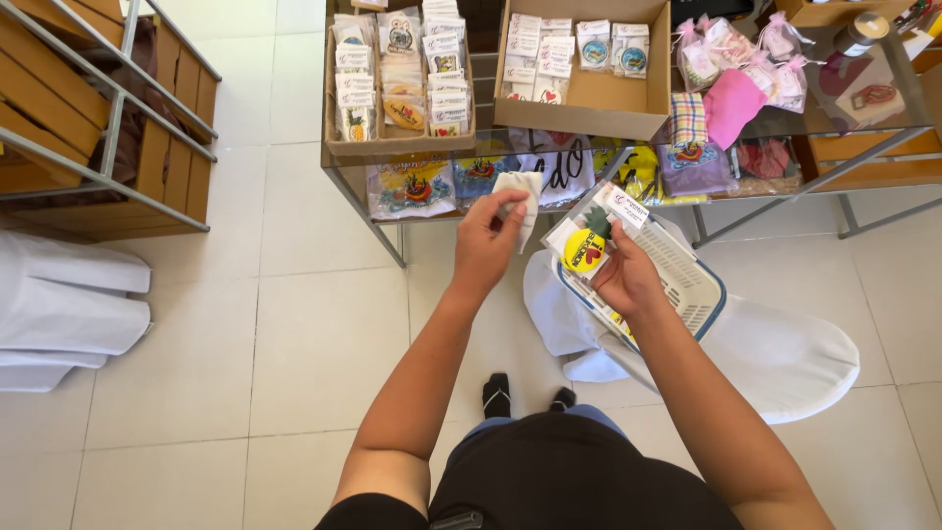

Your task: Organizing and restocking stickers into a partitioned display box from a plastic basket.

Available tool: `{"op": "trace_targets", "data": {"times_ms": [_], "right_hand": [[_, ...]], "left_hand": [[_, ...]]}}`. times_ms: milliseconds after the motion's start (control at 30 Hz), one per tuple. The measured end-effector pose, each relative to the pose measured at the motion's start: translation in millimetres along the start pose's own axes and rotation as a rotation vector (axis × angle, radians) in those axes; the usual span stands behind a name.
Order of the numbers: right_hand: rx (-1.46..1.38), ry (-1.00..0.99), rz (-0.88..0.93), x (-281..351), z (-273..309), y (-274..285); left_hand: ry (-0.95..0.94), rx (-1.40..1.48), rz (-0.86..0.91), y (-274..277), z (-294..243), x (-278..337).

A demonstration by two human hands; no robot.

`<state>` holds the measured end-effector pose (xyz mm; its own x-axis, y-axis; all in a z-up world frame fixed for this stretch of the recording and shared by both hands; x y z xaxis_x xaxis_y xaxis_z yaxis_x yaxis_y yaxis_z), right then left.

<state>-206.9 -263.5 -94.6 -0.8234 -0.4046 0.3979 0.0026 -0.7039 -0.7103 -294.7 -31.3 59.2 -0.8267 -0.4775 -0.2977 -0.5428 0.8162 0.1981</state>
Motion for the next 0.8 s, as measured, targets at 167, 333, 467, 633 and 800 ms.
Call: {"op": "trace_targets", "data": {"times_ms": [167,333,467,633,800], "right_hand": [[0.026,-0.073,0.047,4.1,5.9,-27.1],[0.025,-0.145,0.112,-29.5,19.6,-30.9],[0.067,-0.205,0.164,-60.2,28.7,-27.1],[0.069,-0.195,0.211,-93.0,64.9,-29.7],[0.063,-0.183,0.216,-139.6,91.9,-4.4]], "left_hand": [[-0.259,-0.166,0.114,-29.8,-44.4,0.0],[-0.474,-0.570,0.227,-86.1,-43.1,-0.7],[-0.456,-0.793,0.279,-115.1,-22.0,-27.7],[-0.443,-0.920,0.203,-149.5,-18.1,-81.6],[-0.385,-0.807,0.373,-201.3,-19.9,-101.7]]}}
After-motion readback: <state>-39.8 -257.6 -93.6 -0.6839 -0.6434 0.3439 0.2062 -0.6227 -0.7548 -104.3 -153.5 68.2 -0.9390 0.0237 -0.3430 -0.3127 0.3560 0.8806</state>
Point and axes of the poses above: each hand's wrist, its own x-axis away from the middle knuckle, its own y-axis out of the back of the hand, z = x × y, the point moved 10 cm from there along -x, towards the middle knuckle, and after that the axes turned 3 degrees about -x, right-handed, at the moved point
